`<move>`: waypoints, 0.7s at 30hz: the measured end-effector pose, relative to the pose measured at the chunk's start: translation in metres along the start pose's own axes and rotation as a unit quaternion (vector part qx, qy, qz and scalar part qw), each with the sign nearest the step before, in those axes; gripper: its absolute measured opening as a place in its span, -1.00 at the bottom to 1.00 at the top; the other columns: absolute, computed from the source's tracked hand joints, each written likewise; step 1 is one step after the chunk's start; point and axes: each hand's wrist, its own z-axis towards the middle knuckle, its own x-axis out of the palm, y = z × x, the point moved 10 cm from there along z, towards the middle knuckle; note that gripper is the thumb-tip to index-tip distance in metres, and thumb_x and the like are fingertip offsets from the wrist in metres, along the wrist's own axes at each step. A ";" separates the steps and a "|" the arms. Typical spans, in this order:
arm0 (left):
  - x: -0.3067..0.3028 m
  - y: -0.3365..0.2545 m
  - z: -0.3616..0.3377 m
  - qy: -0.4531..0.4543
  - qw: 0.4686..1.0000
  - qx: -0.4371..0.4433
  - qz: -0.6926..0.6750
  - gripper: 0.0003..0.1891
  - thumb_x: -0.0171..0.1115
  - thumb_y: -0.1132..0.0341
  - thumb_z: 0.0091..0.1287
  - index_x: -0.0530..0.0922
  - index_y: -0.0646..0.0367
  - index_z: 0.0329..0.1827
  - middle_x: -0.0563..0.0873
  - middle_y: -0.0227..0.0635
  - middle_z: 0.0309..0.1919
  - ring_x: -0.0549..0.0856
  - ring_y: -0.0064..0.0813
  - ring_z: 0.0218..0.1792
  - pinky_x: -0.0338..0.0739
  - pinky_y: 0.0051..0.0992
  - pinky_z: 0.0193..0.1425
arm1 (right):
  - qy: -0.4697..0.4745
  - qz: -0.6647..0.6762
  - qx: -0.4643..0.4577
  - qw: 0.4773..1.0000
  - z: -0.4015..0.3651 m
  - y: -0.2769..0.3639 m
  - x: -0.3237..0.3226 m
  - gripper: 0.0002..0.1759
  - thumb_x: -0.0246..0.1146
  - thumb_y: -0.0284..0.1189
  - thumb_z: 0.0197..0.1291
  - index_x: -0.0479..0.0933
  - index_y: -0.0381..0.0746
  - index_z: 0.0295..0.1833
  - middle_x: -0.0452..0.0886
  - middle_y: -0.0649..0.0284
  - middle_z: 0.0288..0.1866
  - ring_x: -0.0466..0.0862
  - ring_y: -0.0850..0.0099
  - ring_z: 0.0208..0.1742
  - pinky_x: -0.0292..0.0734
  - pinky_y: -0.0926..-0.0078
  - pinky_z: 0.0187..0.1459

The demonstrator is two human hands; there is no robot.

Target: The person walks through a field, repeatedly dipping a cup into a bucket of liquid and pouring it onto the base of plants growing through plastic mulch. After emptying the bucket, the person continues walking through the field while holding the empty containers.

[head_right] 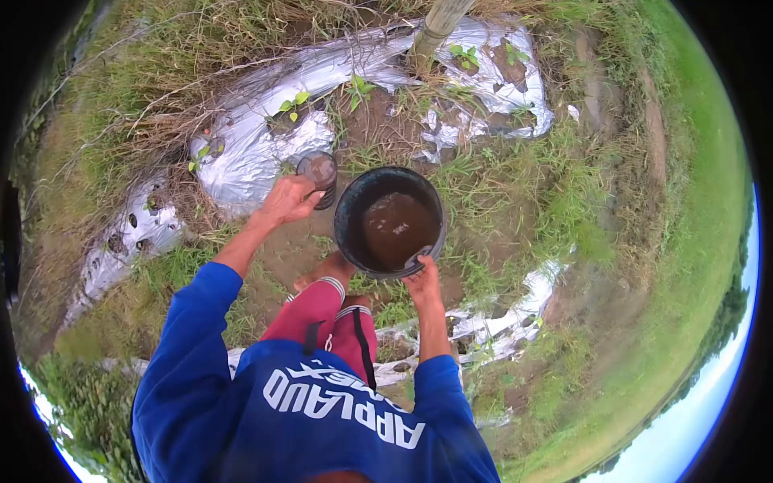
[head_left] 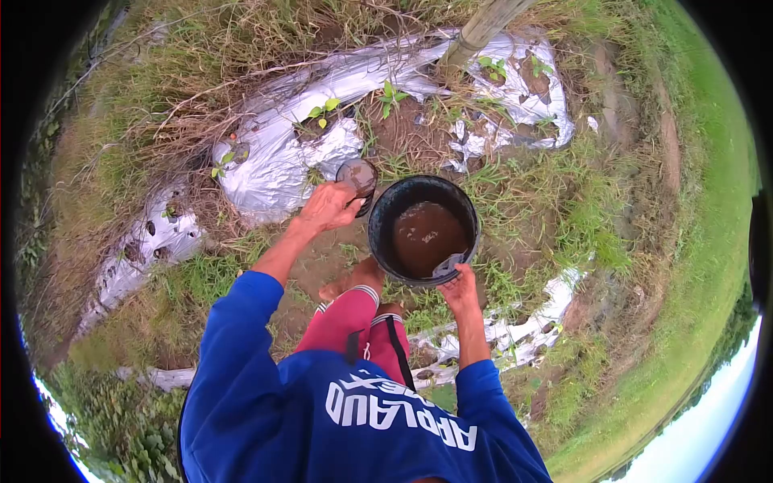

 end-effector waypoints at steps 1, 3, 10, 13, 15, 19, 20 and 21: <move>0.000 0.016 0.009 0.009 1.000 -0.027 0.008 -0.72 0.24 0.18 0.24 0.61 0.28 -0.39 0.68 0.00 -0.39 0.67 0.03 -0.28 0.54 -0.11 -0.11 | 0.004 0.018 0.001 1.000 -0.002 -0.001 -0.002 -0.49 0.35 -0.15 0.01 0.48 -0.16 0.04 0.61 0.25 -0.08 0.59 0.29 0.00 0.51 0.22 0.06; 0.008 0.045 0.032 0.031 0.998 -0.046 0.034 -0.70 0.23 0.17 0.24 0.62 0.30 -0.39 0.69 0.04 -0.37 0.67 0.06 -0.27 0.55 -0.09 -0.10 | -0.005 0.024 0.000 1.000 -0.006 0.000 -0.011 -0.49 0.34 -0.16 0.01 0.48 -0.16 0.06 0.61 0.26 -0.06 0.60 0.30 0.00 0.52 0.22 0.09; 0.039 0.124 0.114 0.080 0.982 -0.128 0.111 -0.61 0.19 0.07 0.23 0.65 0.32 -0.37 0.69 0.16 -0.29 0.68 0.12 -0.18 0.56 -0.08 -0.03 | -0.041 0.083 0.005 0.996 -0.011 0.000 -0.055 -0.51 0.36 -0.20 -0.06 0.54 -0.23 -0.01 0.65 0.20 -0.08 0.62 0.26 -0.01 0.52 0.17 0.15; 0.049 0.149 0.143 0.082 0.977 -0.127 0.151 -0.58 0.17 0.02 0.21 0.68 0.29 -0.29 0.71 0.15 -0.25 0.69 0.12 -0.13 0.58 -0.10 0.03 | -0.067 0.108 0.009 0.992 -0.017 0.006 -0.074 -0.51 0.37 -0.20 -0.05 0.54 -0.23 -0.01 0.65 0.18 -0.08 0.62 0.24 0.01 0.52 0.17 0.15; 0.063 0.156 0.154 0.145 0.970 -0.134 0.142 -0.59 0.16 0.04 0.21 0.68 0.28 -0.27 0.71 0.15 -0.24 0.69 0.13 -0.12 0.58 -0.12 0.05 | -0.074 0.117 0.016 0.990 -0.023 0.012 -0.086 -0.50 0.37 -0.19 -0.05 0.53 -0.22 0.00 0.63 0.17 -0.04 0.61 0.23 0.04 0.51 0.14 0.16; 0.056 0.149 0.148 0.122 0.973 -0.157 0.121 -0.60 0.15 0.05 0.23 0.67 0.29 -0.30 0.70 0.14 -0.33 0.70 0.14 -0.19 0.59 -0.09 -0.02 | -0.092 0.138 0.017 0.986 -0.038 0.035 -0.105 -0.46 0.38 -0.19 -0.05 0.51 -0.23 0.04 0.60 0.17 0.03 0.57 0.22 0.10 0.43 0.10 0.22; 0.051 0.141 0.143 0.085 0.981 -0.143 0.103 -0.61 0.16 0.06 0.24 0.66 0.29 -0.33 0.69 0.15 -0.36 0.69 0.15 -0.21 0.58 -0.07 -0.06 | -0.094 0.142 0.014 0.985 -0.044 0.044 -0.110 -0.47 0.38 -0.19 -0.04 0.51 -0.22 0.04 0.61 0.18 0.01 0.58 0.23 0.07 0.46 0.12 0.17; 0.047 0.132 0.138 0.046 0.987 -0.129 0.084 -0.62 0.16 0.08 0.26 0.65 0.30 -0.35 0.68 0.15 -0.40 0.68 0.15 -0.23 0.56 -0.05 -0.09 | -0.095 0.146 0.009 0.985 -0.048 0.055 -0.112 -0.47 0.37 -0.19 -0.04 0.51 -0.22 0.05 0.62 0.18 -0.02 0.59 0.24 0.05 0.50 0.14 0.13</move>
